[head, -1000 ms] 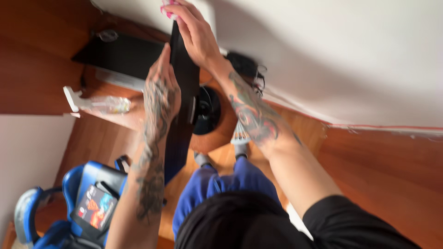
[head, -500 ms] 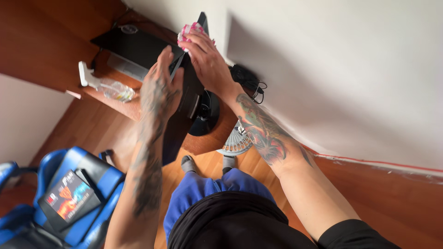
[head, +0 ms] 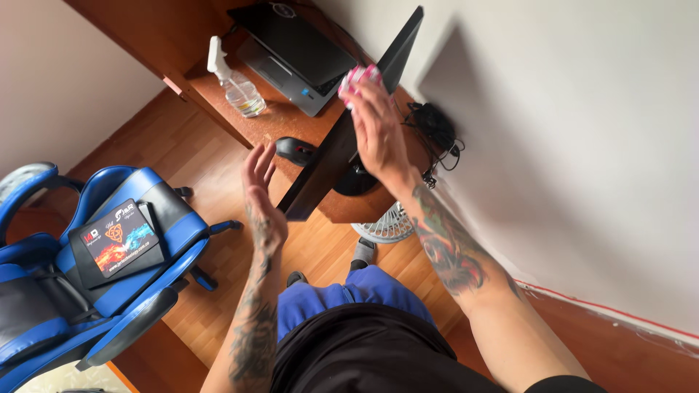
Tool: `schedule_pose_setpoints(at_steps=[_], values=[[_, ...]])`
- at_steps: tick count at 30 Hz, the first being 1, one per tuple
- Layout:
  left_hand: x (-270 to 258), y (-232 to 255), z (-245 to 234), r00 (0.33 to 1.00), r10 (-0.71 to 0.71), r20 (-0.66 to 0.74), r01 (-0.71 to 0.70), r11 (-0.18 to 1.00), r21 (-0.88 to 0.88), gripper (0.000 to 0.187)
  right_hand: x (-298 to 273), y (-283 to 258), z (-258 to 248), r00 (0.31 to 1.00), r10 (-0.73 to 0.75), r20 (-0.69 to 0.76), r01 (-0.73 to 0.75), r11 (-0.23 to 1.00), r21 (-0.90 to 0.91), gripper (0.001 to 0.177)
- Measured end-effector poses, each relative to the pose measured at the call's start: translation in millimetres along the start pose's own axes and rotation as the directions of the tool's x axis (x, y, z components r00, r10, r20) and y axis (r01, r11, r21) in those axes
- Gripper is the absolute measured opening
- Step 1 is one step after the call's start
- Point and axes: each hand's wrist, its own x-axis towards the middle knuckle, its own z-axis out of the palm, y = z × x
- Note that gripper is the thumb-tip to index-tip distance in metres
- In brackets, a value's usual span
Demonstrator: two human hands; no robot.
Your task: The person cleans a computer monitor by hand with a cloth. They wipe the back, sides, and front of the screen, spraying a cleaning solution onto the cloth during the process.
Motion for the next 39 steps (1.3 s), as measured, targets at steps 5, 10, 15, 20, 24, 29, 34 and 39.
schedule_pose_setpoints(at_steps=[5,10,15,20,24,29,34,39], values=[[0,-17,-5,0.999,0.01,-0.037,-0.015,0.991,-0.131,0.104,-46,-77,28,0.997,-0.022,0.072,0.02,1.0,0.021,0.03],[-8,-17,-17,1.0,0.009,-0.003,-0.01,0.935,-0.354,0.102,-99,-154,60,0.995,-0.02,0.095,0.01,0.994,0.105,0.03],[-10,-12,-28,1.0,0.024,0.019,-0.01,0.841,-0.54,0.095,-119,-199,84,0.998,0.066,-0.019,-0.065,0.997,0.033,0.032],[-7,-17,-44,0.997,-0.074,0.015,0.06,0.665,-0.745,0.087,-127,-232,90,0.989,0.146,-0.034,-0.147,0.989,-0.027,0.033],[-24,-21,-70,0.999,-0.038,0.011,0.032,0.605,-0.795,0.086,-137,-255,97,0.984,0.18,0.005,-0.18,0.983,0.028,0.031],[-77,-35,-132,0.96,-0.124,0.252,0.274,0.602,-0.75,0.074,-172,-259,113,0.834,0.515,0.197,-0.525,0.631,0.571,0.029],[-119,-54,-155,0.795,-0.349,0.496,0.554,0.752,-0.358,0.044,-196,-240,110,0.651,0.656,0.381,-0.577,0.101,0.811,0.03],[-144,-58,-146,0.813,-0.43,0.393,0.574,0.709,-0.41,0.026,-203,-220,85,0.707,0.607,0.363,-0.579,0.202,0.79,0.038]])
